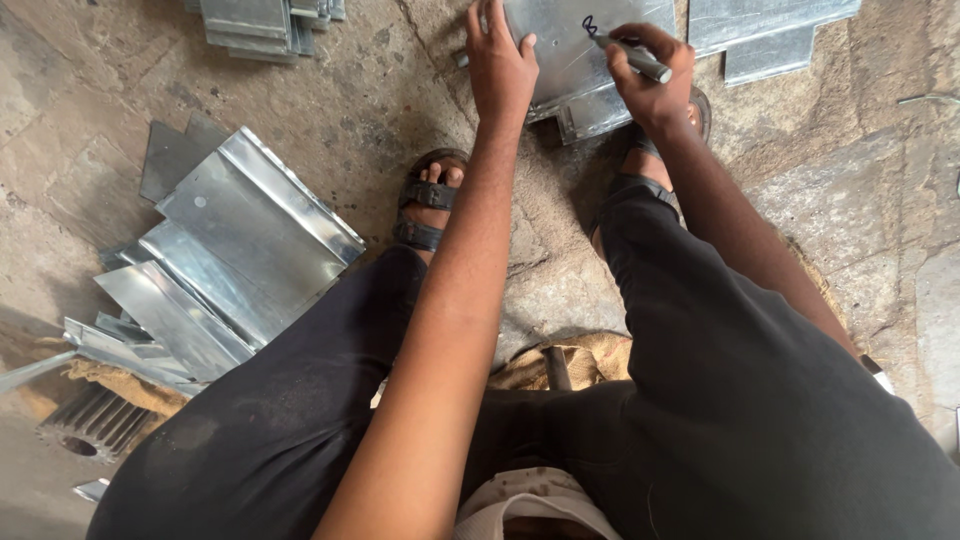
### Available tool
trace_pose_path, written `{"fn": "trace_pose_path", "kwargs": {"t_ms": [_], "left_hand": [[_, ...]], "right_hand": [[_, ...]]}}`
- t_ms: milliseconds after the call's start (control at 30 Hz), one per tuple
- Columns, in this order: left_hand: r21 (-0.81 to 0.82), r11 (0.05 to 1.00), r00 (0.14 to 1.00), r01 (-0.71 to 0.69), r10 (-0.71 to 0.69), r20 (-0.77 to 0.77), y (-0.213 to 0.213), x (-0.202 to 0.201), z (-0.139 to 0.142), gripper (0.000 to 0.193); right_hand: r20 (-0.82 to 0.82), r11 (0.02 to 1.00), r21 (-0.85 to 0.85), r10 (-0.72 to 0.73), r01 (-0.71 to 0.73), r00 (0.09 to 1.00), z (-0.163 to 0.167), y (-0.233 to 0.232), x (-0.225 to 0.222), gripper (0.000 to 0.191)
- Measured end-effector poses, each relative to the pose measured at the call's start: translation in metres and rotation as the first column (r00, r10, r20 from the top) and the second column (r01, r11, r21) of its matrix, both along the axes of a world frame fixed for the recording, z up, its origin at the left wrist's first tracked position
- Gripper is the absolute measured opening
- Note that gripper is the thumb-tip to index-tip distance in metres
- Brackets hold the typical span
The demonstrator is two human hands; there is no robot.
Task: The person picks up, stacks, and arranges several metal plates on the floor, marks alphanumeric notations on their surfaces using a pen, and pairs them into groups.
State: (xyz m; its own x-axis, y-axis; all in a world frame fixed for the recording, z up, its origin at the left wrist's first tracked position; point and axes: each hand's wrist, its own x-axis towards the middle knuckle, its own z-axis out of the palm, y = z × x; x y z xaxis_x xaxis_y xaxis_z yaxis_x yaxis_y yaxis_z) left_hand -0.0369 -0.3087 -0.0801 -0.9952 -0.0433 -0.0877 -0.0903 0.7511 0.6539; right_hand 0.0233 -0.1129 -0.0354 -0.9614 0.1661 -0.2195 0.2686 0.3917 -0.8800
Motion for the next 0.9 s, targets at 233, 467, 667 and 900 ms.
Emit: {"fn": "trace_pose_path", "kwargs": {"t_ms": [233,467,667,900], "left_hand": [[-0.016,1.0,0.999,0.009,-0.009,0.033,-0.001,0.0,-0.004,0.084],[-0.013,1.0,0.998,0.002,-0.001,0.061,0.0,0.002,-0.003,0.081],[-0.019,1.0,0.999,0.003,-0.003,0.039,0.0,0.003,-0.002,0.081],[-0.031,0.999,1.0,0.014,-0.014,0.004,0.001,0.001,0.003,0.079]], "right_hand": [[-0.082,0.994,0.109,0.028,-0.019,0.996,-0.003,0.007,-0.006,0.019],[-0.114,0.996,0.066,-0.058,0.066,0.992,-0.003,0.012,-0.005,0.017],[-0.149,0.99,0.048,-0.125,0.133,0.981,0.003,0.011,-0.009,0.016],[-0.071,0.973,-0.031,-0.231,0.23,0.97,0.007,0.009,-0.013,0.027]]}}
